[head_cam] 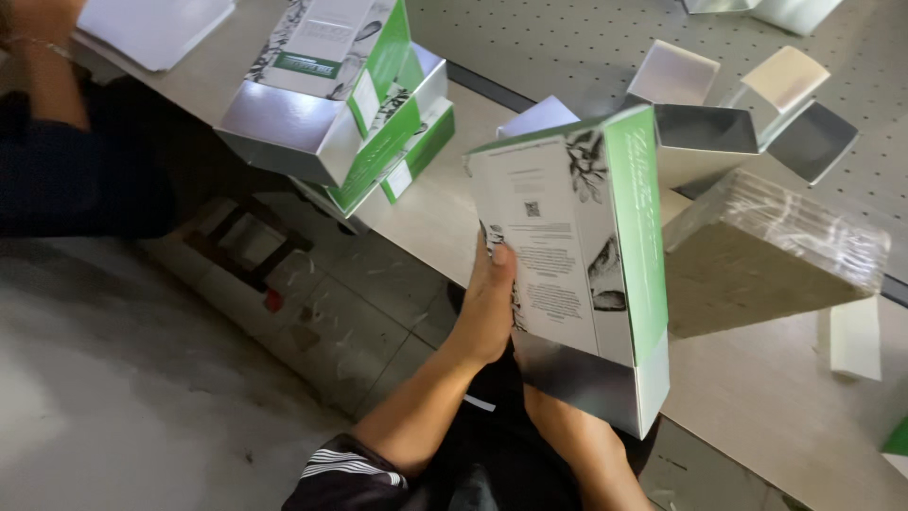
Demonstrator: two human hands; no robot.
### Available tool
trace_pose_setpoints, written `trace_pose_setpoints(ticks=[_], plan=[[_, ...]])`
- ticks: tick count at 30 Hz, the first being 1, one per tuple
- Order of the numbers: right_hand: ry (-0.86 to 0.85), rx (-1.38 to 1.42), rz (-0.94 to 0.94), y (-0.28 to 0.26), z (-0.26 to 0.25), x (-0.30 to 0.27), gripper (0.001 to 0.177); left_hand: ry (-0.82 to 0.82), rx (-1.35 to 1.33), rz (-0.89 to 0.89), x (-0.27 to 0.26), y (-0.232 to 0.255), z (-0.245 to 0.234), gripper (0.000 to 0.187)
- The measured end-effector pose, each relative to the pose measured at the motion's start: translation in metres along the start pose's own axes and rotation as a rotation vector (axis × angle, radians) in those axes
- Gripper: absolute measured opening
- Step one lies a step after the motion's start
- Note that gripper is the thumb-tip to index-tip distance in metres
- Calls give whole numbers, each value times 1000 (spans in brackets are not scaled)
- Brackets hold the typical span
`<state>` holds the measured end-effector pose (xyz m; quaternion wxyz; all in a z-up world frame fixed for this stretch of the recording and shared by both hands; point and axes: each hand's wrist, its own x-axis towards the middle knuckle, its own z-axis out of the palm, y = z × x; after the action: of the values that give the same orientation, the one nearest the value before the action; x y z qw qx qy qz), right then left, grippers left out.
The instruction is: The person assembles rectangular boxes by inserting a stack of plastic-wrapped items into a silver inner tray and then sliding the tray into a green and white outer sleeve. The person repeats this process for multiple boxes on a workbench.
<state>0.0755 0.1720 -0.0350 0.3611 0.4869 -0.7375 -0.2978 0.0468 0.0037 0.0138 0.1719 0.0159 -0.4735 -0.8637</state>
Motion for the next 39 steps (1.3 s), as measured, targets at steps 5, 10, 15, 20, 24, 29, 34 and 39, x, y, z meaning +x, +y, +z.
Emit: trace_pose_setpoints(ticks=[5, 10, 15, 20, 24, 29, 34, 39], plan=[[26, -6, -150, 2, -3, 0, 47, 10, 37, -105, -2, 12, 3, 90], [267, 1127, 574, -13, 9, 10, 13, 44, 242, -102, 3, 21, -6, 91], [291, 1310, 823, -41, 3, -21, 23, 17, 165, 109, 2, 36, -20, 77], [886, 1675, 1116, -51, 17, -46, 71, -73, 510, 147, -16, 63, -33, 80], [584, 2075, 1039, -33, -13, -31, 106, -248, 502, -71, -29, 56, -26, 83], [64, 2186, 1459, -27, -22, -33, 97, -63, 957, 481, -21, 50, -38, 37], [205, 2228, 1507, -30, -16, -44, 96, 619, 1421, 937, 20, 103, -98, 55], [222, 2254, 1505, -29, -18, -38, 98, 624, 1686, 737, 54, 132, -141, 90]])
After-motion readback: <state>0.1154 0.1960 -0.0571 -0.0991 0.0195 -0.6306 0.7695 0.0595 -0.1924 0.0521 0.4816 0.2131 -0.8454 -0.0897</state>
